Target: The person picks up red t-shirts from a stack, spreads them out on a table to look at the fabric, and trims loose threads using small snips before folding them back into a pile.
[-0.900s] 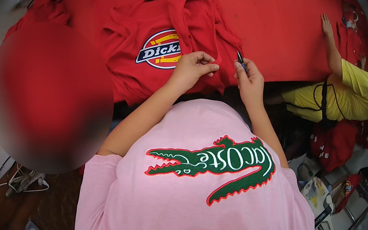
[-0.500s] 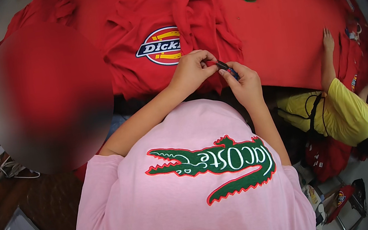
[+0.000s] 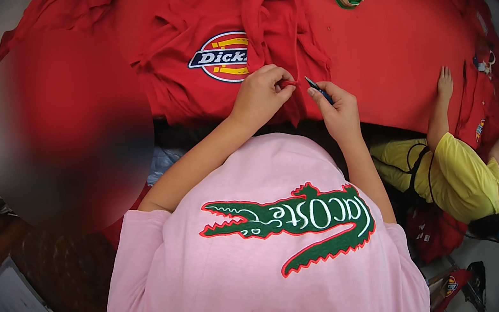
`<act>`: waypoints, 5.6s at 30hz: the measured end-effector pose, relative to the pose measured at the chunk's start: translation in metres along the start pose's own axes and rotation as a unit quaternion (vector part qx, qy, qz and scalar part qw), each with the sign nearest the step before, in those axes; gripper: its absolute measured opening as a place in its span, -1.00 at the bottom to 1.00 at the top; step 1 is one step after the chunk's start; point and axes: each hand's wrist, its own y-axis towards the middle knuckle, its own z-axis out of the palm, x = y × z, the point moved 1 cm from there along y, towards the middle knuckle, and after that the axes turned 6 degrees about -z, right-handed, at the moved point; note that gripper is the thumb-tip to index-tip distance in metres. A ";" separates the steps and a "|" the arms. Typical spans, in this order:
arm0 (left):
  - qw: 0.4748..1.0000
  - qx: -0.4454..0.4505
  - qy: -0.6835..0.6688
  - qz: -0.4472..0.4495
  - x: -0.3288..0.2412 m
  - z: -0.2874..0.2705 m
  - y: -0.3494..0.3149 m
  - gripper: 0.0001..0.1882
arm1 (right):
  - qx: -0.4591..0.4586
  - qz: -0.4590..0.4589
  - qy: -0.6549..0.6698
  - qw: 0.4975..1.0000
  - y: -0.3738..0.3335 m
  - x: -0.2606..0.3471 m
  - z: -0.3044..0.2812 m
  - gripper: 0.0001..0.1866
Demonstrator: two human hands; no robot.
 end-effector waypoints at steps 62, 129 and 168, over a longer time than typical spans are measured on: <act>0.908 0.278 0.192 -0.247 0.187 -0.359 -0.016 -0.57 | 0.179 0.121 -0.013 0.976 0.071 0.050 -0.149 -0.86; 0.900 -0.129 0.327 -0.259 0.184 -0.314 -0.053 -0.55 | -0.150 0.033 -0.144 0.978 0.027 -0.081 0.013 -0.60; 0.856 -0.097 0.502 0.070 0.234 -0.264 0.229 -0.28 | -0.044 -0.188 -0.485 0.853 0.327 -0.056 0.127 -0.34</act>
